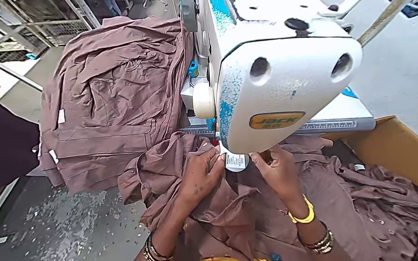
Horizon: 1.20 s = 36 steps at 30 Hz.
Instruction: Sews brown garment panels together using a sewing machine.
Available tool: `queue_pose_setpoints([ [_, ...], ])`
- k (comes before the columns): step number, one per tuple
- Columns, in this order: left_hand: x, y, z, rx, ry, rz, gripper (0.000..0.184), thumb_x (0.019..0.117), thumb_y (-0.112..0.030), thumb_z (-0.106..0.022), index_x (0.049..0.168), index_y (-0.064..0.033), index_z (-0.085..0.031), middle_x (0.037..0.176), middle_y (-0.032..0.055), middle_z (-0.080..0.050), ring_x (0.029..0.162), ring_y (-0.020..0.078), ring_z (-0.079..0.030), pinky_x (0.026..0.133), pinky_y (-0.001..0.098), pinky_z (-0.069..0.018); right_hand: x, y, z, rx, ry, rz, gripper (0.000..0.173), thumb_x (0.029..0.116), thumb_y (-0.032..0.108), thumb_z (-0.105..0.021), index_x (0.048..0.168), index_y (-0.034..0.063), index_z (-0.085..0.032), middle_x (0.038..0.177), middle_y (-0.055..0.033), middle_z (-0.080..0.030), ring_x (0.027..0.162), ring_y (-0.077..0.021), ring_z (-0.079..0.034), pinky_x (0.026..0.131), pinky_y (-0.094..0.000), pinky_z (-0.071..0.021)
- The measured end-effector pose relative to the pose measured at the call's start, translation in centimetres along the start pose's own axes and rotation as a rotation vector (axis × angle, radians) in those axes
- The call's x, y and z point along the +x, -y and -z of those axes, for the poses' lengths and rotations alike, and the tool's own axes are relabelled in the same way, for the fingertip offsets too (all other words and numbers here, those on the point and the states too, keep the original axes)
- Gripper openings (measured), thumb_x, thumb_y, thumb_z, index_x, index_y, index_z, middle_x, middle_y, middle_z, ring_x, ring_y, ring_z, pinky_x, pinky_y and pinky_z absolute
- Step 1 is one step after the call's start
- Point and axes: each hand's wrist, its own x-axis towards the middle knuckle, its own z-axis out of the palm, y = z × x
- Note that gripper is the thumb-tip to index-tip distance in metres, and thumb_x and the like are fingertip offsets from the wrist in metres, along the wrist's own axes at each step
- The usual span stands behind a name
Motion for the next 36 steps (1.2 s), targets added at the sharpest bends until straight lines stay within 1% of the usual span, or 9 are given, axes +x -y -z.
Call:
queue_pose_setpoints([
  [4,1.8,-1.0,0.7,0.066,0.013,0.126,0.029,0.0959,-0.025,-0.054,0.07,-0.0135,-0.056,0.059,-0.009,-0.044,0.055,0.0017,-0.045,0.054,0.0256,-0.0371,0.5,-0.7,0.6,0.115,0.002,-0.093,0.013,0.0959,0.017,-0.065,0.102,0.0048,-0.064,0.083,0.01,-0.067,0.068,0.0102,-0.06,0.062,-0.0091,-0.0519],
  [11,1.9,-0.4,-0.4,0.09,-0.104,0.083,0.026,0.0952,-0.023,-0.055,0.074,-0.0102,-0.06,0.062,-0.0058,-0.049,0.058,0.0028,-0.049,0.057,0.0261,-0.0402,0.6,-2.9,2.4,-0.048,-0.035,-0.099,0.021,0.0978,0.022,-0.063,0.104,0.003,-0.067,0.077,0.0067,-0.065,0.063,0.0066,-0.058,0.059,-0.0127,-0.0507],
  [13,1.7,-0.4,-0.4,0.073,-0.084,0.109,0.026,0.0962,-0.023,-0.054,0.076,-0.0092,-0.062,0.063,-0.0058,-0.049,0.059,0.0028,-0.049,0.058,0.0264,-0.0404,1.8,-4.4,3.5,-0.295,-0.101,-0.053,0.021,0.0974,0.019,-0.061,0.102,0.0021,-0.073,0.083,-0.0041,-0.07,0.07,-0.0072,-0.064,0.065,-0.0246,-0.0529],
  [15,1.7,-0.3,-0.4,0.061,-0.08,0.124,0.026,0.0964,-0.024,-0.054,0.075,-0.0101,-0.06,0.062,-0.0072,-0.047,0.057,0.0013,-0.047,0.057,0.0247,-0.0392,3.5,-6.2,4.5,-0.502,-0.135,-0.008,0.019,0.0973,0.012,-0.061,0.102,-0.0002,-0.075,0.094,-0.018,-0.073,0.087,-0.0324,-0.072,0.075,-0.0488,-0.057],
  [18,1.7,0.1,-0.6,0.037,-0.079,0.133,0.028,0.098,-0.024,-0.055,0.074,-0.0102,-0.059,0.061,-0.0082,-0.047,0.057,-0.0004,-0.047,0.057,0.0223,-0.039,5.9,-8.2,4.9,-0.659,-0.072,0.034,0.019,0.0976,0.01,-0.063,0.106,-0.0012,-0.076,0.103,-0.0238,-0.07,0.098,-0.0444,-0.068,0.079,-0.058,-0.055],
  [23,1.5,0.4,-0.5,0.01,-0.077,0.128,0.027,0.0978,-0.026,-0.053,0.078,-0.0101,-0.062,0.063,-0.0086,-0.049,0.058,-0.0014,-0.047,0.057,0.0215,-0.0401,8.2,-9.3,3.9,-0.77,0.058,0.087,0.025,0.0978,0.015,-0.066,0.117,-0.0002,-0.072,0.11,-0.0243,-0.067,0.104,-0.0447,-0.065,0.079,-0.0561,-0.0546],
  [29,1.0,0.4,-1.1,0.014,-0.129,0.092,0.028,0.0968,-0.024,-0.054,0.083,-0.0045,-0.068,0.066,-0.0053,-0.055,0.062,-0.0017,-0.051,0.061,0.0211,-0.0425,7.4,-9.9,4.7,-0.626,-0.037,0.142,0.016,0.0955,0.011,-0.067,0.099,-0.0036,-0.073,0.104,-0.026,-0.069,0.098,-0.0443,-0.069,0.078,-0.0572,-0.0555],
  [32,1.2,0.8,-1.2,-0.045,-0.109,0.101,0.026,0.097,-0.024,-0.052,0.088,-0.0062,-0.069,0.068,-0.0077,-0.055,0.064,-0.0045,-0.051,0.062,0.0189,-0.0427,6.6,-9.1,5.7,-0.416,-0.114,0.035,0.016,0.0948,0.009,-0.066,0.101,-0.0054,-0.073,0.096,-0.0215,-0.072,0.088,-0.0338,-0.071,0.079,-0.0512,-0.0561],
  [36,1.6,1.3,-1.2,-0.144,-0.069,0.107,0.021,0.0977,-0.02,-0.053,0.092,-0.0065,-0.069,0.072,-0.0093,-0.058,0.069,-0.007,-0.053,0.067,0.017,-0.0445,5.6,-7.6,6.7,-0.267,-0.074,-0.066,0.018,0.0935,0.01,-0.066,0.107,-0.0002,-0.073,0.095,-0.01,-0.071,0.082,-0.0093,-0.066,0.077,-0.0283,-0.0533],
])
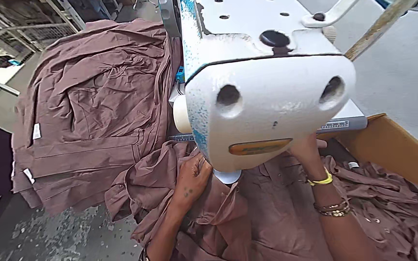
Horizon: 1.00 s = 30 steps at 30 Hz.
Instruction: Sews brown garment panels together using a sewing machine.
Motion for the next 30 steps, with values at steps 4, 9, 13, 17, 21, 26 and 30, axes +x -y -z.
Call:
queue_pose_setpoints([
  [4,-0.2,0.1,0.2,0.229,-0.073,-0.135,0.028,0.1,-0.026,-0.053,0.088,-0.0054,-0.068,0.07,-0.0025,-0.058,0.067,0.0021,-0.056,0.064,0.0233,-0.0457,-0.3,3.1,0.2,0.003,-0.021,0.188,0.015,0.0915,0.013,-0.068,0.1,0.0015,-0.073,0.095,-0.005,-0.072,0.085,-0.0001,-0.065,0.079,-0.016,-0.052],
  [9,-6.8,-1.4,0.8,0.316,0.294,-0.658,0.033,0.104,-0.032,-0.054,0.084,-0.009,-0.067,0.073,0.0069,-0.063,0.07,0.0208,-0.065,0.061,0.0346,-0.0546,-2.5,7.5,-2.3,-0.176,-0.002,0.83,0.022,0.1048,0.023,-0.055,0.09,0.0098,-0.065,0.079,-0.0079,-0.068,0.078,-0.0203,-0.068,0.073,-0.0311,-0.057],
  [13,-7.2,0.3,3.2,0.383,0.194,-0.635,0.05,0.1028,-0.058,-0.045,0.109,-0.0156,-0.073,0.111,0.004,-0.073,0.112,0.0178,-0.068,0.094,0.0369,-0.0559,-2.1,9.8,-3.2,-0.237,0.164,0.949,0.016,0.0969,0.008,-0.059,0.092,0.008,-0.075,0.085,-0.0103,-0.076,0.086,-0.0264,-0.075,0.075,-0.0385,-0.0584],
  [17,-8.1,5.6,11.0,0.471,-0.319,-0.253,0.056,0.1038,-0.055,-0.046,0.119,-0.0053,-0.066,0.116,0.0138,-0.069,0.116,0.029,-0.062,0.101,0.0515,-0.0467,-2.9,7.1,-1.4,0.034,0.18,0.52,0.024,0.0991,0.028,-0.066,0.089,0.0063,-0.069,0.086,-0.008,-0.071,0.082,-0.0126,-0.068,0.076,-0.0252,-0.0557],
  [21,-10.2,14.0,11.2,0.378,-0.186,0.328,0.056,0.1027,-0.034,-0.052,0.132,0.0133,-0.052,0.118,0.0349,-0.062,0.112,0.0498,-0.061,0.097,0.0688,-0.0454,-7.1,4.3,-1.7,-0.038,0.705,-0.045,0.057,0.0818,0.045,-0.082,0.115,0.0002,-0.07,0.103,-0.0181,-0.073,0.096,-0.0333,-0.071,0.085,-0.0566,-0.0567],
  [26,-10.4,3.1,2.3,0.066,0.294,0.214,0.042,0.0985,-0.01,-0.055,0.133,0.0141,-0.055,0.129,0.0264,-0.063,0.125,0.028,-0.059,0.112,0.0417,-0.0415,-15.5,10.1,-6.2,0.288,0.994,-0.735,0.031,0.1027,-0.003,-0.047,0.13,-0.0159,-0.054,0.124,-0.0237,-0.062,0.11,-0.0144,-0.059,0.099,-0.0229,-0.0451],
  [30,-10.2,-0.2,3.0,-0.037,0.401,-0.289,0.033,0.0917,-0.012,-0.067,0.115,0.0116,-0.066,0.111,0.0178,-0.072,0.11,0.0136,-0.067,0.1,0.0279,-0.0498,-19.0,7.1,0.3,0.424,0.493,-0.751,0.023,0.0969,0.002,-0.053,0.111,-0.0145,-0.06,0.097,-0.0116,-0.068,0.087,-0.0034,-0.062,0.083,-0.0188,-0.0506],
])
